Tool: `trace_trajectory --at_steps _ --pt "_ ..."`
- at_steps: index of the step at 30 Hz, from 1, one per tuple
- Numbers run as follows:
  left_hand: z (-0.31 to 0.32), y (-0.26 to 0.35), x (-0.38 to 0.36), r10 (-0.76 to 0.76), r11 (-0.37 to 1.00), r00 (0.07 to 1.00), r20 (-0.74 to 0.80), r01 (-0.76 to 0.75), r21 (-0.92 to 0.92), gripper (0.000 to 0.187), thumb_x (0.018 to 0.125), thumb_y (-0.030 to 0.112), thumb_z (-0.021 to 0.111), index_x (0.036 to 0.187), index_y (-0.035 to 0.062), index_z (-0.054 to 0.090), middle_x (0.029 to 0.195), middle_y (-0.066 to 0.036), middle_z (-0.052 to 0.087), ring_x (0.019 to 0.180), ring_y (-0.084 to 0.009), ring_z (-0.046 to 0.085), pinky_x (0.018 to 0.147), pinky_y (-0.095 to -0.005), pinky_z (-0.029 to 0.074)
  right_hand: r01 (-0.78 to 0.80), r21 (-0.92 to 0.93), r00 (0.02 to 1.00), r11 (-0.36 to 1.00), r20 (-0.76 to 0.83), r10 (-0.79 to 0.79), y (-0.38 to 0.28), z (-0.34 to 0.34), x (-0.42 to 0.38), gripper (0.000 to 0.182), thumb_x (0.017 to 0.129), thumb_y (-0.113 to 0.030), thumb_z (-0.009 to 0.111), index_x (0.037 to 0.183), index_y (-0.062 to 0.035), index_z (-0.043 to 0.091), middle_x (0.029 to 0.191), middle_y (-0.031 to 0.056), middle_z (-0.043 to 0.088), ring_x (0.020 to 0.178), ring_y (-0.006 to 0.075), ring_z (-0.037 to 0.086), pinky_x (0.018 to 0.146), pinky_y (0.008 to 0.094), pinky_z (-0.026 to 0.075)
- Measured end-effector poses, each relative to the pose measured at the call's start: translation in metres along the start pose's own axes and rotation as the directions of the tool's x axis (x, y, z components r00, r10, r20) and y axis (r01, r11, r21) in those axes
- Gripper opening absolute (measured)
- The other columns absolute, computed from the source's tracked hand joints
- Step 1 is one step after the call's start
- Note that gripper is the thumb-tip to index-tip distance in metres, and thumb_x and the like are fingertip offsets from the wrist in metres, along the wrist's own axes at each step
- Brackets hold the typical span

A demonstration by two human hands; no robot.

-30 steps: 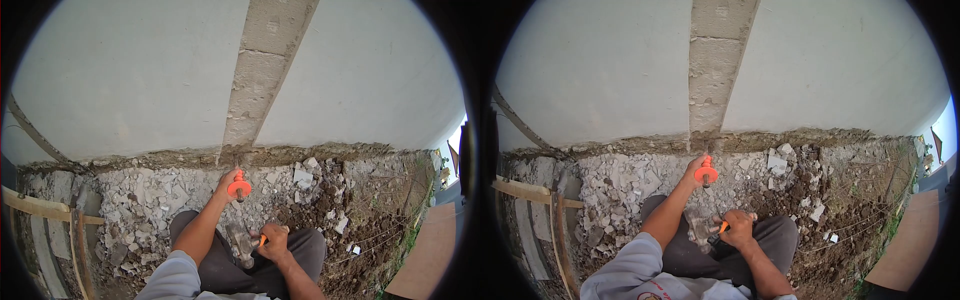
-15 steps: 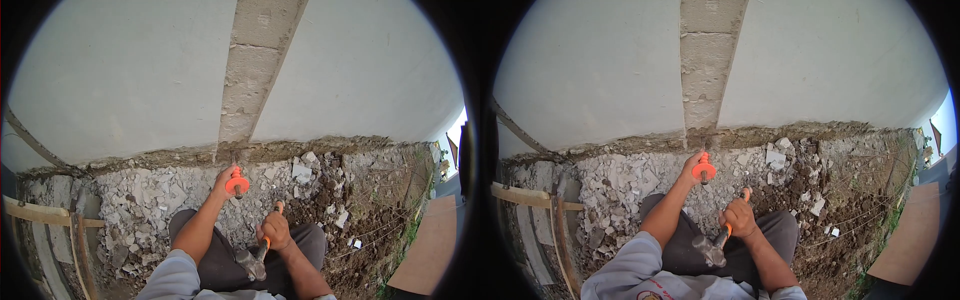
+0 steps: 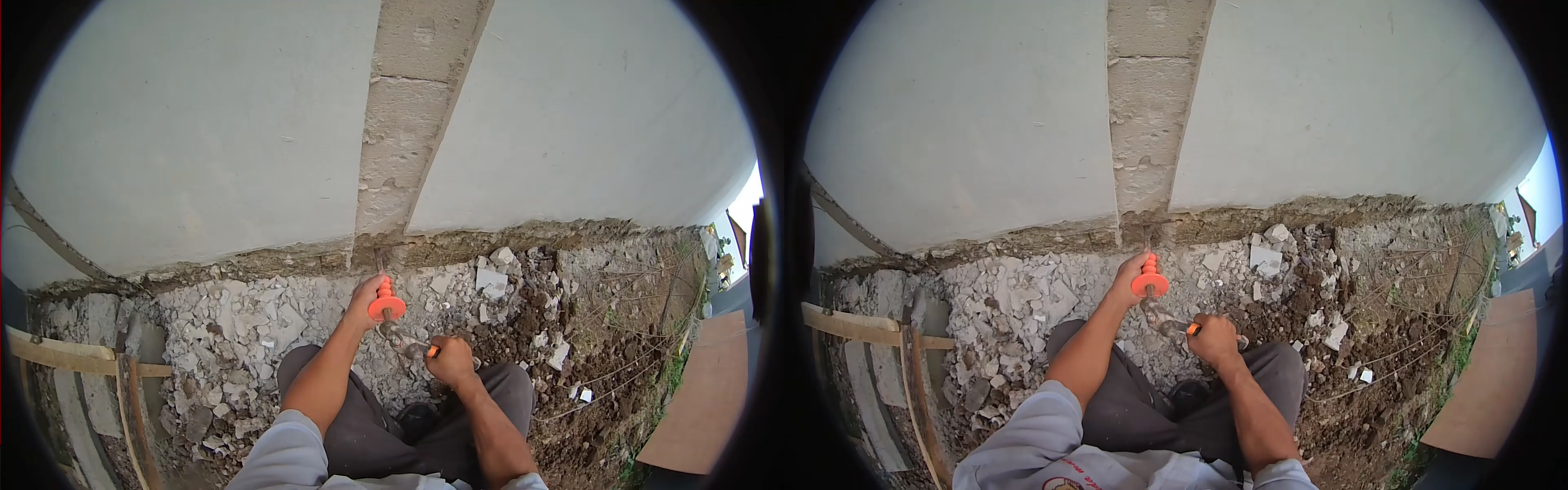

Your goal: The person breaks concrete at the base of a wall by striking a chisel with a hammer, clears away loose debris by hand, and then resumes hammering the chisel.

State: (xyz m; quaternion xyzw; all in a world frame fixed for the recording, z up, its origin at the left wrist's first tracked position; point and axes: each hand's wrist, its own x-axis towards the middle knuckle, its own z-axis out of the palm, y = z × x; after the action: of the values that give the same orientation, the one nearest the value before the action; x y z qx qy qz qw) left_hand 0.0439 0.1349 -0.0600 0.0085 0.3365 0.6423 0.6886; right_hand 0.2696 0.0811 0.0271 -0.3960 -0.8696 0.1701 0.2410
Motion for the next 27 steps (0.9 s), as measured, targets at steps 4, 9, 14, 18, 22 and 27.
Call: trace_trajectory --at_steps 4,9,14,18,22,27 --pt "-0.002 0.005 -0.003 -0.010 0.999 1.000 0.026 0.011 -0.038 0.031 0.097 0.034 0.053 0.096 0.0024 0.056 0.077 -0.004 0.057 0.067 -0.0138 0.058 0.058 -0.0307 0.053 -0.268 0.096 0.963 0.959 0.057 0.263 -0.024 -0.005 -0.019 0.016 0.065 -0.010 0.071 0.073 -0.0017 0.060 0.066 0.0191 0.061 0.064 0.0400 0.060 0.060 0.0446 0.048" --pt "0.003 0.007 -0.001 -0.027 0.987 0.992 0.124 0.046 -0.154 0.022 0.094 0.023 0.054 0.098 0.0017 0.054 0.085 -0.008 0.057 0.077 -0.0190 0.059 0.067 -0.0332 0.054 0.224 0.311 0.958 0.924 -0.246 -0.149 -0.057 -0.046 -0.018 0.018 0.066 -0.003 0.069 0.065 -0.0056 0.051 0.061 0.0094 0.054 0.054 0.0311 0.055 0.054 0.0384 0.045" --pt "0.003 0.001 -0.004 0.052 0.985 0.989 0.141 -0.027 -0.173 0.022 0.093 0.023 0.058 0.101 0.0030 0.055 0.093 -0.007 0.059 0.082 -0.0181 0.060 0.073 -0.0347 0.053 -0.157 -0.098 0.980 0.983 0.106 0.167 -0.011 0.002 0.004 0.015 0.069 -0.011 0.071 0.068 -0.0053 0.057 0.067 0.0153 0.062 0.061 0.0370 0.061 0.057 0.0453 0.047" --pt "0.002 0.006 -0.008 0.055 0.992 0.995 0.088 -0.044 -0.119 0.021 0.093 0.026 0.060 0.100 0.0059 0.057 0.091 -0.005 0.061 0.081 -0.0176 0.061 0.073 -0.0358 0.053 -0.295 0.121 0.954 0.948 0.095 0.285 -0.025 0.008 -0.013 0.018 0.068 -0.016 0.072 0.072 -0.0041 0.060 0.067 0.0180 0.060 0.061 0.0375 0.061 0.057 0.0432 0.048" --pt "0.004 -0.001 -0.001 0.082 0.976 0.982 0.168 -0.046 -0.212 0.022 0.094 0.028 0.059 0.099 0.0066 0.057 0.086 -0.005 0.061 0.077 -0.0168 0.061 0.071 -0.0342 0.052 -0.011 0.398 0.995 0.917 -0.088 0.050 -0.054 -0.022 -0.014 0.016 0.069 -0.009 0.070 0.068 -0.0029 0.055 0.062 0.0141 0.056 0.054 0.0332 0.056 0.054 0.0389 0.046" --pt "-0.009 -0.013 0.015 0.075 0.987 0.988 0.136 -0.054 -0.152 0.023 0.095 0.029 0.057 0.100 0.0063 0.056 0.085 -0.005 0.060 0.075 -0.0177 0.062 0.069 -0.0345 0.054 0.248 0.093 0.938 0.964 -0.271 -0.215 0.003 0.010 -0.003 0.019 0.074 -0.006 0.066 0.064 -0.0029 0.050 0.058 0.0114 0.050 0.049 0.0328 0.050 0.054 0.0398 0.046"
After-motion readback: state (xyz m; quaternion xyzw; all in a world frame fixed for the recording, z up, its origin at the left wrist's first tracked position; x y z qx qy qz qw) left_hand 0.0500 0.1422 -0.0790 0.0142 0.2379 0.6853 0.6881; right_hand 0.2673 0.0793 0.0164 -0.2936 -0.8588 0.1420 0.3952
